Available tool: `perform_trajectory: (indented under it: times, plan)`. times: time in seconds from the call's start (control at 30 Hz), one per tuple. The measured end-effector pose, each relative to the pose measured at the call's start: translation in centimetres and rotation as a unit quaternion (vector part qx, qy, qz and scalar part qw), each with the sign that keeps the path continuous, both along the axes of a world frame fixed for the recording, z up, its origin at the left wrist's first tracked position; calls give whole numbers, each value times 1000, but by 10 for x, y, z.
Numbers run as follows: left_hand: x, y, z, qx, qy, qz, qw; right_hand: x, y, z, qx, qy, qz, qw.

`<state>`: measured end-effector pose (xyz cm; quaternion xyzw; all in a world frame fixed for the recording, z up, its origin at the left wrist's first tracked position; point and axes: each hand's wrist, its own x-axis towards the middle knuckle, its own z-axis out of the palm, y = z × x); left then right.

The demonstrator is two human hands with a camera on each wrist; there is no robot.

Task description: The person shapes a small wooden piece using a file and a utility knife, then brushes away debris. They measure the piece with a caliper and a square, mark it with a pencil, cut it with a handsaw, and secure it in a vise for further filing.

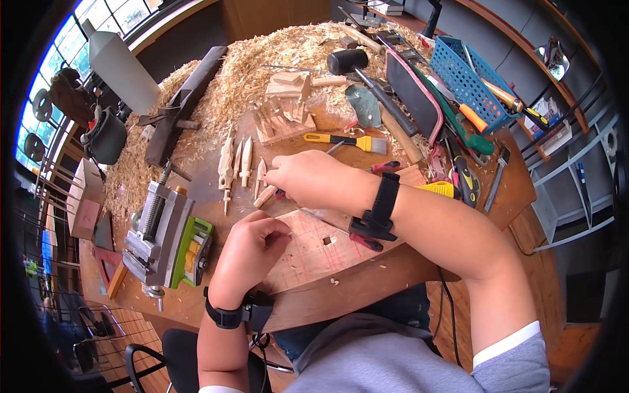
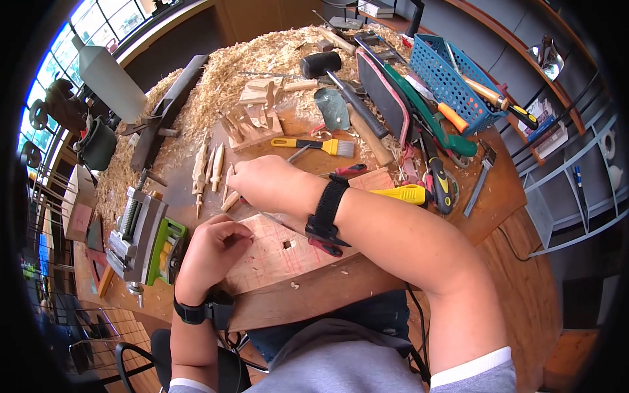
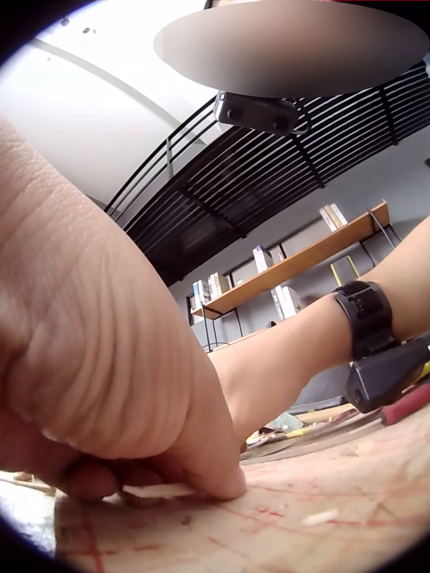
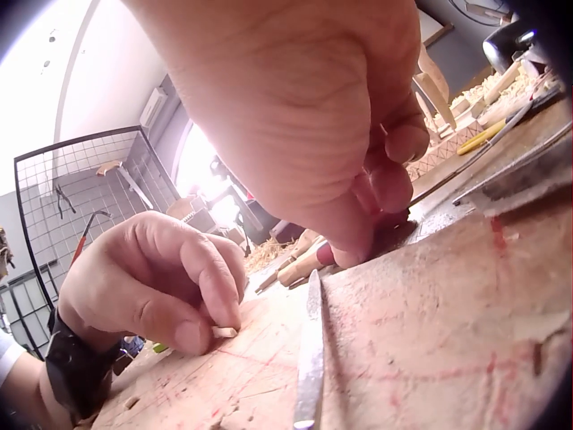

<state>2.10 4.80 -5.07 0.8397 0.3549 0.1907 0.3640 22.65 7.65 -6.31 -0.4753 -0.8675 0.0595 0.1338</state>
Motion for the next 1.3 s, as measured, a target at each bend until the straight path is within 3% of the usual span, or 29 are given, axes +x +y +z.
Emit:
perform_trajectory:
  times: [0.23,0.33,0.43,0.47,0.5,0.53,0.63,0.77,0.83,0.9,0.97,1.13,1.2,1.3]
  plan:
    - [-2,2,-2,-4,6,6,1000,2,-2,0,51,-35,23,998]
    - [-1,2,-3,-8,12,12,1000,9,-12,21,124,41,23,991]
    - [-2,3,-6,16,-2,22,1000,26,-38,60,249,117,83,958]
    - [-2,3,-6,20,-3,25,999,29,-48,61,254,207,57,943]
    - [-1,4,-6,23,-3,28,999,31,-69,71,206,285,15,936]
    - [-1,4,-6,21,-4,33,999,39,-90,80,141,275,-24,951]
    - [-1,4,-6,20,-1,33,999,39,-141,59,79,339,-133,928]
    - [0,4,-7,12,3,41,999,28,-184,34,108,347,-152,919]
    - [0,3,-8,14,5,41,999,25,-196,27,0,321,-204,925]
    - [2,3,-8,31,-1,51,998,21,-199,19,-3,300,-201,933]
    - [1,4,-9,40,0,49,998,22,-201,13,-66,156,-148,974]
    - [1,4,-11,58,0,51,997,13,-178,5,-34,178,-146,972]
    - [1,5,-12,65,-5,52,997,8,-169,2,-47,237,-133,961]
    - [3,5,-11,66,-2,59,996,3,-160,-1,-64,204,-112,970]
